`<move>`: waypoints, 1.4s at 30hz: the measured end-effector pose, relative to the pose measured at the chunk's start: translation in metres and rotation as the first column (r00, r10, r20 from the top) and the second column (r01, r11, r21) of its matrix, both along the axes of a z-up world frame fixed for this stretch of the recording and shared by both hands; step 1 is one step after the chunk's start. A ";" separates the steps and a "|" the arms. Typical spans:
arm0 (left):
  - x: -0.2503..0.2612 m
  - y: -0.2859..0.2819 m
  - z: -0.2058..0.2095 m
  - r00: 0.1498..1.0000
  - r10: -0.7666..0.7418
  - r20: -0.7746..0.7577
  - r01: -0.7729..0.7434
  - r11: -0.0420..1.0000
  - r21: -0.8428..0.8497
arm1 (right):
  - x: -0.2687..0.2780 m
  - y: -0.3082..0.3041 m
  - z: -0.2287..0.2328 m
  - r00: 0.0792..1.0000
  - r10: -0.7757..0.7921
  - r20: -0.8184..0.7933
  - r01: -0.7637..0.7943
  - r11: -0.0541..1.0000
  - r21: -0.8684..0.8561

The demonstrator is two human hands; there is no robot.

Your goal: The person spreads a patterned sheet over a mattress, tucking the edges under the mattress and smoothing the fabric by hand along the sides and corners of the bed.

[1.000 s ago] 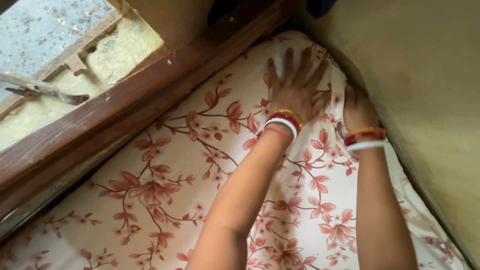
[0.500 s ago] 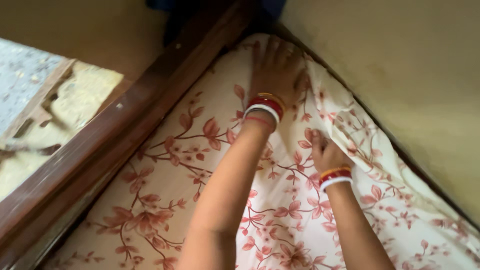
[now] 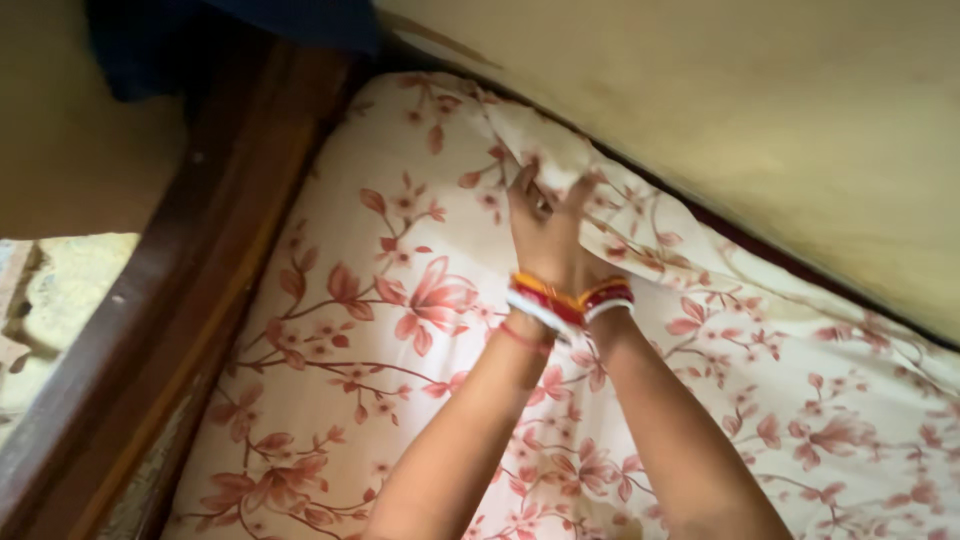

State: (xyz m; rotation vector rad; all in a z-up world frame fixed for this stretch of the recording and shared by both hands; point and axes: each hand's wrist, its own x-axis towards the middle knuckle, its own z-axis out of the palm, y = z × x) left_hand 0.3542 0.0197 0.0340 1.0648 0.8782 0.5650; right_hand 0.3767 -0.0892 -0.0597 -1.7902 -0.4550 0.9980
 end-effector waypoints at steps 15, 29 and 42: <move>0.040 0.054 -0.064 0.794 -0.606 -0.037 0.590 0.785 -0.189 | -0.036 -0.090 0.093 0.189 -0.454 -0.871 0.973 -0.035 0.230; 0.054 0.079 0.007 0.556 -0.156 -0.816 0.788 -0.212 0.578 | 0.060 -0.195 0.060 0.798 -0.151 0.583 0.482 0.741 -0.468; 0.079 0.094 0.028 0.067 -0.059 -0.996 0.947 -0.311 0.082 | 0.072 -0.147 0.096 0.720 0.389 0.574 0.228 0.649 -0.726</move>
